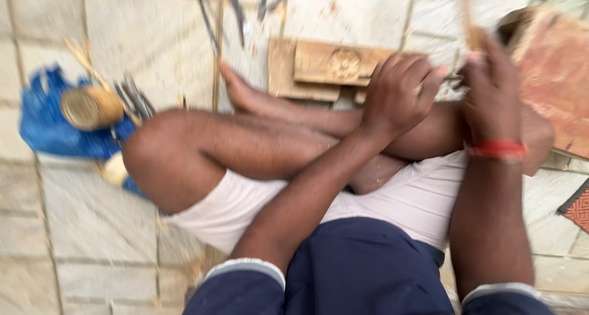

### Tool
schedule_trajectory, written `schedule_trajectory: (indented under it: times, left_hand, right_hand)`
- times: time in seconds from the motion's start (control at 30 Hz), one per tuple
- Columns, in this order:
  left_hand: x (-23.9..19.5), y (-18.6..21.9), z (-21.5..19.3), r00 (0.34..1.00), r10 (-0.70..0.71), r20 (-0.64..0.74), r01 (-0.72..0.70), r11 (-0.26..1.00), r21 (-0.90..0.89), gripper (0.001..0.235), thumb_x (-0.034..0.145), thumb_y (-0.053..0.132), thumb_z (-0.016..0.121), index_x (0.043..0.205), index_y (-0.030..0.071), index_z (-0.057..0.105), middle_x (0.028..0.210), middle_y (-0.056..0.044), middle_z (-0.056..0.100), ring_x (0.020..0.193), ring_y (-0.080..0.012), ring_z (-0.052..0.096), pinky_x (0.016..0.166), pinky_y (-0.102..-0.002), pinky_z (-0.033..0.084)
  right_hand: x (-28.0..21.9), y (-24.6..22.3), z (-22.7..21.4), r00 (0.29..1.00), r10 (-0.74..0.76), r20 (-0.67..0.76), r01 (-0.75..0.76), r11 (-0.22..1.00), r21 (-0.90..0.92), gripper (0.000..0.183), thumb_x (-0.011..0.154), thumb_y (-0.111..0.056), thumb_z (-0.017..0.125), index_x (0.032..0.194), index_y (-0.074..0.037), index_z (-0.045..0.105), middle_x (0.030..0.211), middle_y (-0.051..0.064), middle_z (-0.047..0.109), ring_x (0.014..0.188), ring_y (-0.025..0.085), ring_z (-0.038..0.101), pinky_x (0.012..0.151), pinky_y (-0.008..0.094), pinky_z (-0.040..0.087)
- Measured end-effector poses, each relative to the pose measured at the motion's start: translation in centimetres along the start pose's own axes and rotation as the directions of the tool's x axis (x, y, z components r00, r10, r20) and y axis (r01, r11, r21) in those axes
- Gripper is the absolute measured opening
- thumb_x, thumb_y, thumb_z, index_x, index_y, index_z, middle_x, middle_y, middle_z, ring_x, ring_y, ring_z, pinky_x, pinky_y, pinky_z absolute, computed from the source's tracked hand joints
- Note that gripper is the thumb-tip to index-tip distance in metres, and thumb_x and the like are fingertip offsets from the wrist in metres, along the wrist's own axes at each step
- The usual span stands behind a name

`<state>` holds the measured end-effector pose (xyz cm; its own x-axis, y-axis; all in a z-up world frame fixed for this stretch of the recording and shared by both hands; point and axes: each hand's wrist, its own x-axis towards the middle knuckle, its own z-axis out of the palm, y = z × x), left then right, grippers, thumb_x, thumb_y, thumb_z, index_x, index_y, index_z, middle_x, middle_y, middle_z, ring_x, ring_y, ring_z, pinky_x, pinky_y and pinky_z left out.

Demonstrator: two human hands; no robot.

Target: The person carves a floral design into a small rectangular block of wood using a chisel and a wooden mallet. They periodically switch tools and use sandpaper to smooth the carved surface.

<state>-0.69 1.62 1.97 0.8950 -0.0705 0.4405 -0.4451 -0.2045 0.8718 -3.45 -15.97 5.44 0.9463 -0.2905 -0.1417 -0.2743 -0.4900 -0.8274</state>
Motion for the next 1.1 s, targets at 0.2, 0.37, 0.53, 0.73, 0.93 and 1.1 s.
schedule_trajectory:
  times: [0.2, 0.37, 0.53, 0.73, 0.93, 1.1]
  left_hand:
    - [-0.5, 1.7, -2.2, 0.966, 0.048, 0.255, -0.067, 0.996, 0.067, 0.023, 0.095, 0.027, 0.062, 0.081, 0.011, 0.056, 0.082, -0.009, 0.061, 0.085, -0.033, 0.058, 0.083, -0.05, 0.045]
    - [-0.2, 1.1, -4.7, 0.89, 0.147, 0.432, -0.212, 0.971, 0.106, 0.016, 0.088, 0.024, 0.065, 0.082, 0.01, 0.06, 0.084, -0.009, 0.059, 0.089, -0.0308, 0.056, 0.085, -0.048, 0.045]
    - [0.7, 0.2, -5.6, 0.823, 0.175, 0.541, -0.296, 0.944, 0.145, 0.018, 0.081, 0.024, 0.067, 0.086, 0.007, 0.067, 0.092, -0.009, 0.062, 0.095, -0.0283, 0.056, 0.093, -0.046, 0.046]
    - [4.6, -2.0, -5.4, 0.649, 0.237, 0.723, -0.518, 0.833, 0.193, 0.017, 0.08, 0.024, 0.069, 0.081, 0.006, 0.069, 0.097, -0.01, 0.065, 0.108, -0.0265, 0.059, 0.109, -0.045, 0.045]
    - [8.5, -3.8, -3.7, 0.359, 0.427, 0.83, -0.82, 0.569, 0.063, 0.024, 0.087, 0.029, 0.065, 0.084, 0.006, 0.07, 0.103, -0.008, 0.068, 0.109, -0.0237, 0.057, 0.109, -0.044, 0.042]
    - [11.4, -5.7, -1.8, 0.201, 0.357, 0.912, -0.887, 0.462, 0.015, 0.032, 0.099, 0.037, 0.059, 0.096, 0.008, 0.072, 0.112, -0.006, 0.068, 0.115, -0.0213, 0.057, 0.113, -0.042, 0.041]
  right_hand:
    - [10.7, 3.7, 3.8, 0.896, -0.387, 0.219, 0.442, 0.716, -0.54, 0.043, 0.104, -0.025, 0.077, 0.14, -0.006, 0.065, 0.124, 0.018, 0.073, 0.108, 0.036, 0.068, 0.092, 0.046, 0.055]
    - [13.5, 4.5, 7.0, 0.986, -0.043, 0.161, 0.123, 0.838, -0.531, 0.055, 0.088, -0.029, 0.079, 0.141, -0.023, 0.065, 0.111, 0.013, 0.074, 0.096, 0.031, 0.072, 0.091, 0.045, 0.056]
    - [12.5, 0.9, 7.5, 0.977, -0.121, 0.175, 0.199, 0.814, -0.546, 0.039, 0.091, -0.034, 0.076, 0.122, -0.011, 0.076, 0.093, 0.015, 0.071, 0.078, 0.033, 0.067, 0.075, 0.045, 0.056]
    - [7.4, -2.2, 7.5, 0.775, 0.337, 0.535, -0.526, 0.813, 0.25, 0.033, 0.101, -0.034, 0.061, 0.099, -0.003, 0.074, 0.083, 0.004, 0.071, 0.072, 0.012, 0.063, 0.067, 0.028, 0.053]
    - [9.2, -2.5, 6.8, 0.825, 0.136, 0.549, -0.51, 0.598, 0.618, 0.018, 0.1, -0.023, 0.068, 0.096, -0.006, 0.069, 0.085, -0.002, 0.068, 0.075, 0.006, 0.059, 0.066, 0.022, 0.05]
    - [10.9, -3.0, 5.6, 0.859, 0.193, 0.474, -0.465, 0.682, 0.565, 0.014, 0.096, -0.022, 0.071, 0.09, -0.01, 0.068, 0.081, -0.003, 0.065, 0.074, 0.007, 0.057, 0.066, 0.021, 0.049]
